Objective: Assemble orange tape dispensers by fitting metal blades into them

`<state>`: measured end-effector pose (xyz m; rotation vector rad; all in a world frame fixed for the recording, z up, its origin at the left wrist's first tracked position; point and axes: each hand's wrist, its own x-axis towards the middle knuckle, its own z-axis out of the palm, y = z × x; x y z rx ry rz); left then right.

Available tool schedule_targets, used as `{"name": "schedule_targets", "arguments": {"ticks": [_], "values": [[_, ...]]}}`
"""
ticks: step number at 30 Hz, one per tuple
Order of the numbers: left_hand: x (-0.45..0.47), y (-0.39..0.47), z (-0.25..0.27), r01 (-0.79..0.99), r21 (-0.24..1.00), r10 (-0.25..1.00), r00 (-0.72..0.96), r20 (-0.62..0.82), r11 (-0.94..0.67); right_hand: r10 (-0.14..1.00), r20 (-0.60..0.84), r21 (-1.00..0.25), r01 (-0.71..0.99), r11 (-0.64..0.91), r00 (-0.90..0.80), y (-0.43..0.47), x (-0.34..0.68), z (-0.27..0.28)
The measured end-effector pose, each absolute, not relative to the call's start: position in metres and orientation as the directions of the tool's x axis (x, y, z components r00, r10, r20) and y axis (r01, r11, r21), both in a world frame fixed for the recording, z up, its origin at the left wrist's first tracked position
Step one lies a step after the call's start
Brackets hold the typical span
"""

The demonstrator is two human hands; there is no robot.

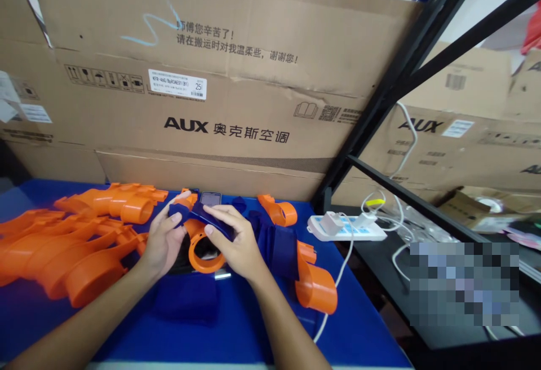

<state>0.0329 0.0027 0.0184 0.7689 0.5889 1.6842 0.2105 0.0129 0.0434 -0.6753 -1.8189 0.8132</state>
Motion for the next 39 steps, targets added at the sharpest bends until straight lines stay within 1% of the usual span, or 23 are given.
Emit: {"name": "schedule_targets", "arguments": {"ticks": [6, 11, 13, 15, 17, 19, 21, 24, 26, 30, 39], "values": [[0.030, 0.005, 0.017, -0.623, 0.750, 0.975, -0.155, 0.160, -0.222, 0.771, 0.536, -0.798, 0.090, 0.595, -0.343, 0.013, 0.210, 0.044], [0.028, 0.006, 0.017, -0.590, 0.753, 0.956, -0.208, 0.207, -0.291, 0.792, 0.497, -0.828, 0.079, 0.555, -0.355, 0.010, 0.209, 0.045], [0.028, 0.006, 0.019, -0.601, 0.744, 0.956, -0.192, 0.220, -0.292, 0.789, 0.496, -0.816, 0.116, 0.566, -0.362, 0.009, 0.209, 0.046], [0.028, 0.004, 0.020, -0.625, 0.728, 0.959, -0.151, 0.242, -0.282, 0.775, 0.512, -0.771, 0.200, 0.605, -0.370, 0.009, 0.210, 0.046], [0.029, 0.002, 0.021, -0.637, 0.714, 0.951, -0.117, 0.285, -0.292, 0.755, 0.544, -0.692, 0.313, 0.651, -0.368, 0.008, 0.212, 0.047], [0.030, 0.001, 0.020, -0.608, 0.719, 0.935, -0.124, 0.333, -0.337, 0.732, 0.573, -0.590, 0.434, 0.681, -0.370, 0.008, 0.213, 0.047], [0.031, 0.001, 0.020, -0.542, 0.746, 0.918, -0.149, 0.368, -0.387, 0.704, 0.590, -0.485, 0.524, 0.700, -0.395, 0.008, 0.214, 0.046], [0.033, 0.001, 0.020, -0.458, 0.780, 0.904, -0.172, 0.392, -0.426, 0.661, 0.605, -0.355, 0.592, 0.724, -0.445, 0.008, 0.216, 0.044], [0.033, 0.001, 0.021, -0.432, 0.787, 0.898, -0.194, 0.395, -0.440, 0.642, 0.614, -0.298, 0.618, 0.728, -0.460, 0.009, 0.216, 0.042], [0.031, 0.002, 0.021, -0.411, 0.784, 0.885, -0.252, 0.392, -0.465, 0.627, 0.614, -0.251, 0.634, 0.731, -0.480, 0.011, 0.216, 0.039], [0.027, 0.016, 0.009, -0.416, 0.761, 0.867, -0.273, 0.417, -0.497, 0.559, 0.679, -0.212, 0.602, 0.770, -0.476, 0.014, 0.214, 0.033]]}}
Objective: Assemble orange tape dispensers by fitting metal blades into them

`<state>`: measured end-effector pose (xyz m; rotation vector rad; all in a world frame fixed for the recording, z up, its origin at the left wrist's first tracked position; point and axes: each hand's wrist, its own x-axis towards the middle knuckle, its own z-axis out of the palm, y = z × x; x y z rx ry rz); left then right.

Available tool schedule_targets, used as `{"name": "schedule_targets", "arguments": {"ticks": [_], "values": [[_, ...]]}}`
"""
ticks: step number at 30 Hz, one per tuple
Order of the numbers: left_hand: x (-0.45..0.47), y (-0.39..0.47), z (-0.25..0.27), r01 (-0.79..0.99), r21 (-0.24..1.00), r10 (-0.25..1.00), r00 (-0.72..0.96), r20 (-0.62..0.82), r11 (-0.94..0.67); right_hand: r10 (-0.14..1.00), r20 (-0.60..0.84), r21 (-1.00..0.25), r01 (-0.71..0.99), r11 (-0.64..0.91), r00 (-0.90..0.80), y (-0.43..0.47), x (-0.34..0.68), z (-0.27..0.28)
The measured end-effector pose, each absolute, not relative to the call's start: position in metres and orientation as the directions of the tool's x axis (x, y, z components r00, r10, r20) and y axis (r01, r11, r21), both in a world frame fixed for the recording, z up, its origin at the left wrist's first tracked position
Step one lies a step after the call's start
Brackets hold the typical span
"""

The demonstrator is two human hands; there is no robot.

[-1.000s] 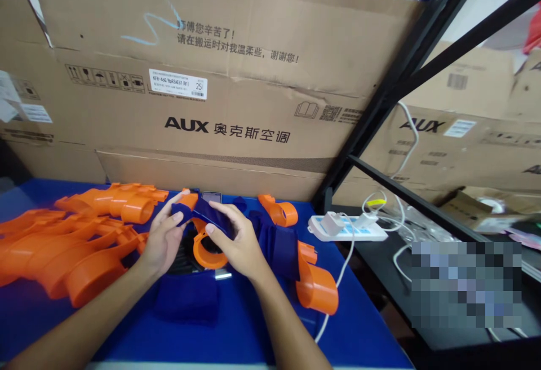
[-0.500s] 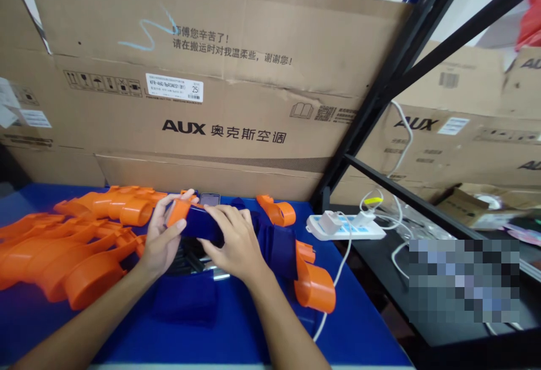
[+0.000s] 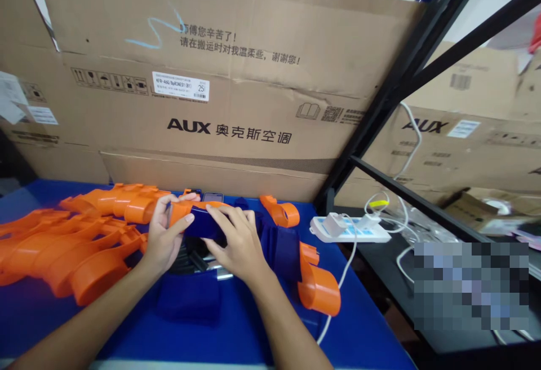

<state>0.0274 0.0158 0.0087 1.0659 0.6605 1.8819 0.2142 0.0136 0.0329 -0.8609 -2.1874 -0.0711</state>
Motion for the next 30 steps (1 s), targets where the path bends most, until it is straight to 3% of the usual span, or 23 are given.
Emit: {"name": "schedule_targets", "arguments": {"ticks": [30], "values": [[0.0254, 0.0185, 0.0061, -0.388, 0.783, 0.871, -0.286, 0.398, -0.486, 0.566, 0.663, -0.207, 0.607, 0.767, -0.489, 0.0123, 0.2106, 0.0308]]}}
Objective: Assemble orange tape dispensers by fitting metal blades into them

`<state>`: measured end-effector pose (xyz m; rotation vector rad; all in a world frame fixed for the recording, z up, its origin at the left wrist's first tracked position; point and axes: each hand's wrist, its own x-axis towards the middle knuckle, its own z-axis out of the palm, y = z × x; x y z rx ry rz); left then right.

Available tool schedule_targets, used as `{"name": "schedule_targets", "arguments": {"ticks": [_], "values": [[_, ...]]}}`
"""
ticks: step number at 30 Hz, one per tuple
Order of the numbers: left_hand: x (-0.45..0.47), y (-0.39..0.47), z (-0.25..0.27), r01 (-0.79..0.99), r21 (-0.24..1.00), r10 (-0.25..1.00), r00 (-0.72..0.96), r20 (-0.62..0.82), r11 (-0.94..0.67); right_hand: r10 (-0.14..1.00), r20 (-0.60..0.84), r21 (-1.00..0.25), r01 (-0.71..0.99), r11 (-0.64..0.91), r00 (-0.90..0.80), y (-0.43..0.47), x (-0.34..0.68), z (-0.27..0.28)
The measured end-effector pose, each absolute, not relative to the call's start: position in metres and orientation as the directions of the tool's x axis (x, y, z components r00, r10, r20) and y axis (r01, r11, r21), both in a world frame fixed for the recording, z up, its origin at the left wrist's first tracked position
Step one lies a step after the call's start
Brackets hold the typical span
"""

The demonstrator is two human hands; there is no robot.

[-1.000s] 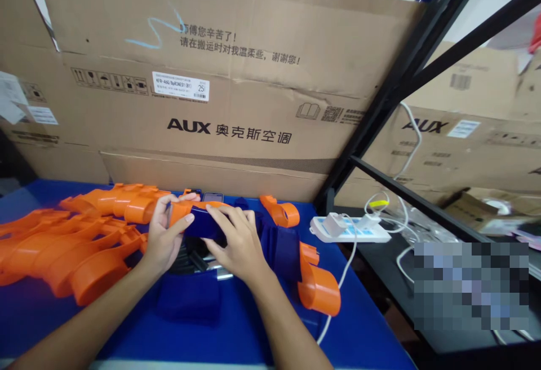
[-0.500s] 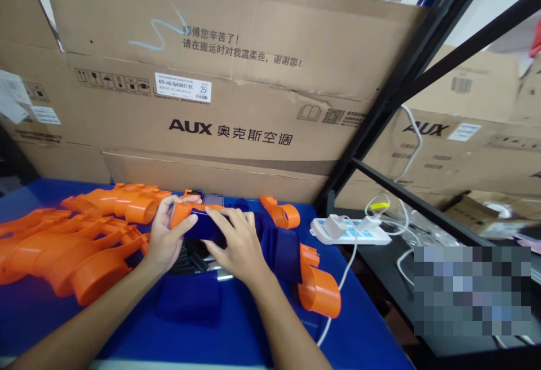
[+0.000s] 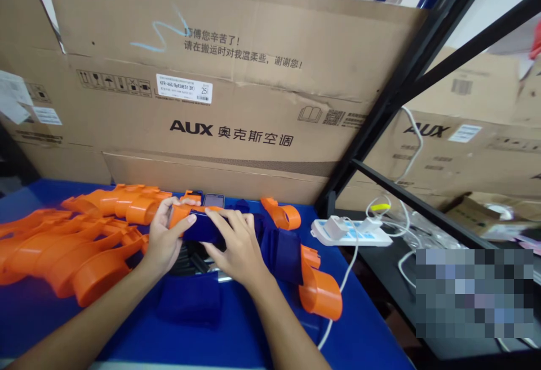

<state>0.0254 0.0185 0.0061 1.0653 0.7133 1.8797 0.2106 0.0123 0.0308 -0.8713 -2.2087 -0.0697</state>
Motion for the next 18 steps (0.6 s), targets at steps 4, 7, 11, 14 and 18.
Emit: {"name": "schedule_targets", "arguments": {"ticks": [4, 7, 11, 14, 18], "values": [[0.025, 0.018, 0.007, -0.356, 0.784, 0.858, -0.289, 0.426, -0.509, 0.566, 0.675, -0.209, 0.613, 0.762, -0.473, 0.012, 0.210, 0.032], [0.025, 0.017, 0.007, -0.405, 0.776, 0.875, -0.252, 0.414, -0.484, 0.587, 0.679, -0.259, 0.605, 0.753, -0.440, 0.011, 0.209, 0.033], [0.027, 0.015, 0.006, -0.495, 0.770, 0.912, -0.151, 0.381, -0.404, 0.681, 0.674, -0.481, 0.527, 0.700, -0.288, 0.012, 0.207, 0.035], [0.034, 0.008, 0.005, -0.454, 0.820, 0.924, -0.019, 0.383, -0.349, 0.764, 0.628, -0.703, 0.316, 0.638, -0.147, 0.012, 0.206, 0.036], [0.043, -0.002, 0.007, -0.376, 0.885, 0.907, 0.205, 0.369, -0.275, 0.842, 0.539, -0.828, 0.159, 0.537, -0.036, 0.012, 0.204, 0.036]]}}
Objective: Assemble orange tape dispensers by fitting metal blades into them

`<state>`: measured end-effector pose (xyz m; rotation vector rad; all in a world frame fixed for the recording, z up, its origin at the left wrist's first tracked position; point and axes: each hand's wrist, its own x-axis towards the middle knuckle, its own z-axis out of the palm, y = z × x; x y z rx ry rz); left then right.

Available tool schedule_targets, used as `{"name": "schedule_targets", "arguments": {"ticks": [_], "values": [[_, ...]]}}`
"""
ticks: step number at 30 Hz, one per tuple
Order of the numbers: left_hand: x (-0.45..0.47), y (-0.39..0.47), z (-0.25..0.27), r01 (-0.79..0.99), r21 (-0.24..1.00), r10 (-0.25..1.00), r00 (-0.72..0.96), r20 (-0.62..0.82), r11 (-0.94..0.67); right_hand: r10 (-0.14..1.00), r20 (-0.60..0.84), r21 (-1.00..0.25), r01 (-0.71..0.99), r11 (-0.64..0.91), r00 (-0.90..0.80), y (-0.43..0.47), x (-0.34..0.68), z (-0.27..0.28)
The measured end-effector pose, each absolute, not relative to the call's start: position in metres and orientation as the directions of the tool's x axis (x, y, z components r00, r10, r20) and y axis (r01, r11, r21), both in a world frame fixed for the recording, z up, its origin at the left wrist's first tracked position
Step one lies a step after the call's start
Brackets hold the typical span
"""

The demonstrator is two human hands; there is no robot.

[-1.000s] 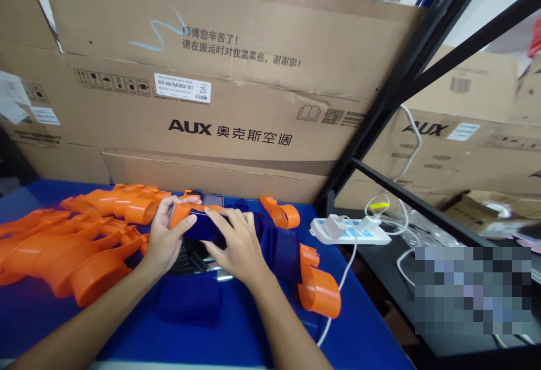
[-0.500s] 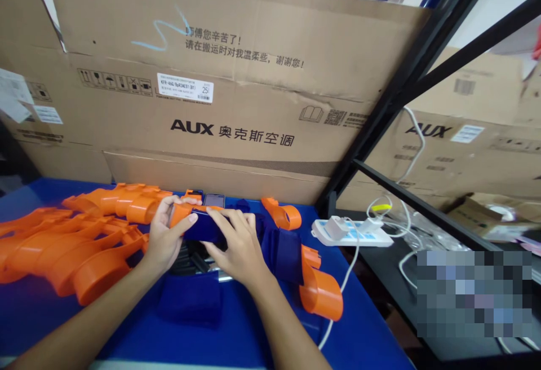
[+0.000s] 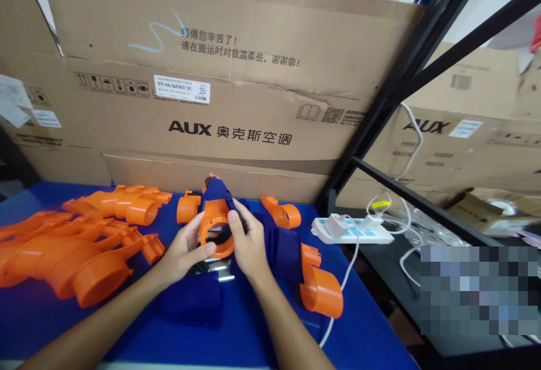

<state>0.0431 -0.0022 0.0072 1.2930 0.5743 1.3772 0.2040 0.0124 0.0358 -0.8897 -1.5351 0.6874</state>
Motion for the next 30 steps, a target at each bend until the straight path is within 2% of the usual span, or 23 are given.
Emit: {"name": "schedule_targets", "arguments": {"ticks": [4, 7, 10, 16, 18, 21, 22, 23, 25, 27, 30], "values": [[0.046, -0.004, 0.006, -0.385, 0.889, 0.912, 0.218, 0.348, -0.247, 0.830, 0.556, -0.799, 0.245, 0.549, -0.049, 0.015, 0.202, 0.032], [0.042, 0.001, 0.001, -0.300, 0.900, 0.928, 0.098, 0.359, -0.316, 0.806, 0.578, -0.762, 0.270, 0.588, -0.125, 0.017, 0.202, 0.028], [0.039, 0.006, -0.004, -0.198, 0.916, 0.935, -0.005, 0.355, -0.349, 0.819, 0.545, -0.779, 0.252, 0.574, -0.180, 0.018, 0.203, 0.026], [0.032, 0.003, 0.008, -0.277, 0.918, 0.958, -0.113, 0.263, -0.285, 0.841, 0.527, -0.801, 0.259, 0.540, -0.124, 0.018, 0.205, 0.024], [0.014, 0.002, 0.023, -0.156, 0.940, 0.948, -0.148, 0.280, -0.302, 0.839, 0.535, -0.800, 0.262, 0.540, -0.100, 0.017, 0.207, 0.024], [-0.035, 0.006, 0.053, 0.264, 0.925, 0.924, -0.197, 0.328, -0.273, 0.841, 0.534, -0.801, 0.269, 0.535, -0.084, 0.018, 0.209, 0.026], [-0.053, 0.010, 0.063, 0.423, 0.877, 0.924, -0.188, 0.333, -0.230, 0.843, 0.533, -0.802, 0.272, 0.532, -0.079, 0.018, 0.210, 0.026], [-0.070, 0.015, 0.072, 0.590, 0.789, 0.928, -0.169, 0.331, -0.174, 0.843, 0.532, -0.802, 0.275, 0.530, -0.074, 0.018, 0.211, 0.027], [-0.099, 0.026, 0.086, 0.816, 0.575, 0.930, -0.169, 0.327, -0.054, 0.844, 0.532, -0.801, 0.282, 0.528, -0.066, 0.018, 0.212, 0.027], [-0.115, 0.038, 0.093, 0.917, 0.395, 0.946, -0.171, 0.275, 0.051, 0.842, 0.536, -0.798, 0.290, 0.528, -0.058, 0.019, 0.212, 0.027], [-0.116, 0.052, 0.092, 0.964, 0.250, 0.961, -0.151, 0.231, 0.092, 0.841, 0.538, -0.792, 0.307, 0.528, -0.057, 0.020, 0.212, 0.025]]}}
